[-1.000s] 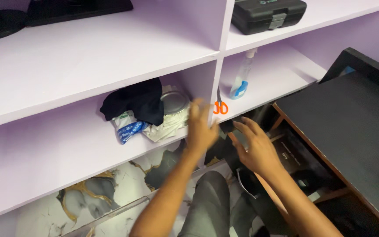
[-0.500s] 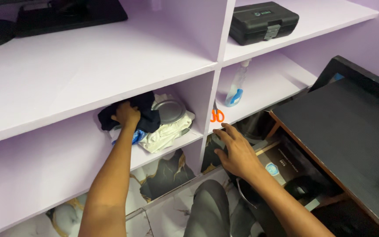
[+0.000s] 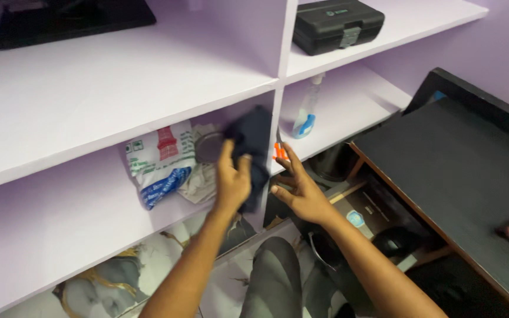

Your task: The person wipes the inside of a desk drawer with a cloth, then places a book, a computer mouse, a folded dark cloth, a metal plate, and a white cloth into the drawer.

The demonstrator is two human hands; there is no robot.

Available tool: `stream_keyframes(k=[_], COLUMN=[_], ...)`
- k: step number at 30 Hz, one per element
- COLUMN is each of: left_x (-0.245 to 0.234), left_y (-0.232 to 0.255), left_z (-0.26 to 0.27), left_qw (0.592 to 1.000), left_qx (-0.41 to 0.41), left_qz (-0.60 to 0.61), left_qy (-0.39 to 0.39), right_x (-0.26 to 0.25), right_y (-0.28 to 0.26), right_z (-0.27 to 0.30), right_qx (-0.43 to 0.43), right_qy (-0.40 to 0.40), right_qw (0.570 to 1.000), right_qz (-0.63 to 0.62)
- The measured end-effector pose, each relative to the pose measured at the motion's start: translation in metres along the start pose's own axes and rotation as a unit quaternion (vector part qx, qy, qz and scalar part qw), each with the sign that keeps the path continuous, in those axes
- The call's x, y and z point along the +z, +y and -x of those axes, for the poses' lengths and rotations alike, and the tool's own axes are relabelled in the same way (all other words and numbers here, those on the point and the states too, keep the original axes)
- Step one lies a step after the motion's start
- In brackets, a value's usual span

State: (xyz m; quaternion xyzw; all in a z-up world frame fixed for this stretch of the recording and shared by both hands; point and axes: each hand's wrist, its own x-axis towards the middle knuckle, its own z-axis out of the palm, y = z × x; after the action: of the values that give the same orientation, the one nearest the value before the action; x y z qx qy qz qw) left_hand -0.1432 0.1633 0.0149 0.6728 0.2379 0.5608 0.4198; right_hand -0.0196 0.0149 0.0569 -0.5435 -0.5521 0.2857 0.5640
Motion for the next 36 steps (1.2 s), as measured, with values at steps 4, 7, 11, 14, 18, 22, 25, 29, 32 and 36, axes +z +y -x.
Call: stream_keyframes(k=[4, 7, 11, 14, 18, 22, 25, 29, 32, 36], left_x=[0.037, 0.054, 0.065, 0.088, 0.116, 0.112, 0.117, 0.122, 0.118, 0.116], left_y=[0.044, 0.067, 0.068, 0.053, 0.039, 0.049, 0.071, 0.084, 0.075, 0.061], left_z=[0.031, 0.022, 0.002, 0.003, -0.004, -0.025, -0.008, 0.022, 0.005, -0.005], left_qw=[0.941, 0.966, 0.983, 0.952, 0.995, 0.990, 0.991, 0.970, 0.997, 0.994], left_qx=[0.014, 0.019, 0.040, 0.049, 0.047, 0.070, -0.067, 0.058, 0.051, 0.000], left_qz=[0.288, 0.220, -0.010, -0.047, -0.051, 0.040, 0.113, 0.008, 0.033, 0.099], left_qy=[-0.176, -0.139, -0.176, -0.299, -0.077, 0.115, -0.029, -0.236, -0.049, 0.046], right_x=[-0.035, -0.080, -0.142, -0.160, -0.129, -0.120, -0.143, -0.176, -0.153, -0.134], right_y=[0.028, 0.013, -0.038, -0.062, -0.063, -0.052, -0.033, -0.015, 0.005, 0.007], right_z=[0.010, 0.032, 0.059, 0.069, 0.077, 0.087, 0.081, 0.078, 0.091, 0.093], right_qx=[-0.061, -0.002, -0.117, -0.207, -0.190, 0.040, -0.033, -0.099, -0.011, 0.070], right_qy=[-0.002, 0.100, 0.346, 0.466, 0.430, 0.045, 0.289, 0.569, 0.382, 0.280], right_qw=[0.998, 0.984, 0.897, 0.829, 0.818, 0.942, 0.932, 0.815, 0.910, 0.956], right_qz=[0.004, 0.146, 0.247, 0.232, 0.332, 0.330, 0.216, -0.043, 0.158, 0.057])
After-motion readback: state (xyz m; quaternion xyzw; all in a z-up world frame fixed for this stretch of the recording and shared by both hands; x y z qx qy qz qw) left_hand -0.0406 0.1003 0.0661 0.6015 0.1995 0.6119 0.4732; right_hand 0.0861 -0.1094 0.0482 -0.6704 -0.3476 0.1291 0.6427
